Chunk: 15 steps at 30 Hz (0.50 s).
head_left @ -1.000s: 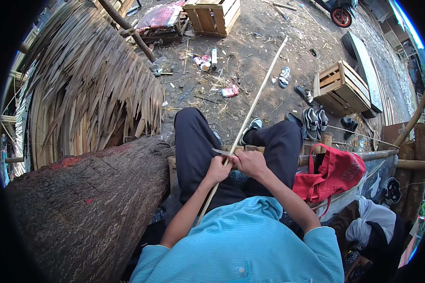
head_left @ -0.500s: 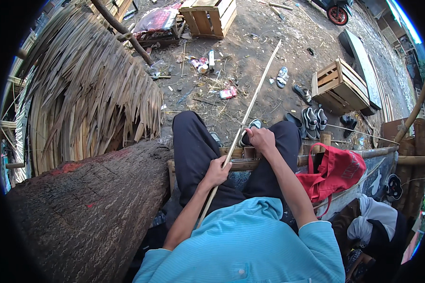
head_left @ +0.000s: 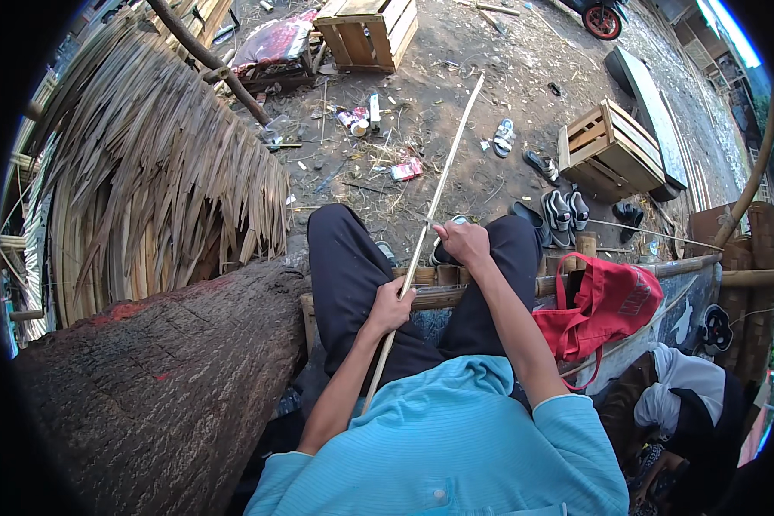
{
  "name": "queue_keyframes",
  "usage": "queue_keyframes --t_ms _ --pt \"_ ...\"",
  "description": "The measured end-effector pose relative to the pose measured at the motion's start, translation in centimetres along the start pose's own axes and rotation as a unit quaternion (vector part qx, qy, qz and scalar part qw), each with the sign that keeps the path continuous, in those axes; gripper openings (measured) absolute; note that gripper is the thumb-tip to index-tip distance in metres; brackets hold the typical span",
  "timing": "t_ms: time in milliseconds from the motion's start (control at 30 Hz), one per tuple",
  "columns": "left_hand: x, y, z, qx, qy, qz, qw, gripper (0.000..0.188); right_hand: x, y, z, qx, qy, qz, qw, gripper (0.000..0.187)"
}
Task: The person shaves a thin strip of bamboo by hand using a knife. They hold the bamboo strip on their lap and repeatedly slide the knife blade along its length to smooth or thin the surface.
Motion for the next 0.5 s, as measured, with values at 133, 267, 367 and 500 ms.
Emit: queue_keyframes --t_ms 133,267,367,500 --pt "0.2 0.0 -0.9 -0.029 0.021 -0.044 0.998 0.019 -0.3 0.1 -0.8 -0.019 0.005 0.076 0.997 0.050" --pt "0.5 0.8 -0.8 -0.044 0.028 -0.067 0.996 0.020 -0.2 3.4 -3.1 -0.096 0.072 0.131 0.984 0.043" --pt "0.7 1.2 -0.7 -0.040 0.034 -0.047 0.997 0.018 0.0 6.2 -4.7 -0.186 0.107 0.147 0.966 0.041" --pt "1.3 -0.6 -1.4 -0.033 0.066 -0.088 0.993 0.015 -2.1 -0.3 -1.6 -0.043 -0.023 0.065 0.997 0.045"
Point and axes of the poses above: each hand's wrist, its own z-axis towards the middle knuckle, its own x-axis out of the palm, y = z × x, the point moved 9 cm from there along z, towards the middle knuckle, and after that the axes turned 6 degrees about -y, right-handed, at the moved point
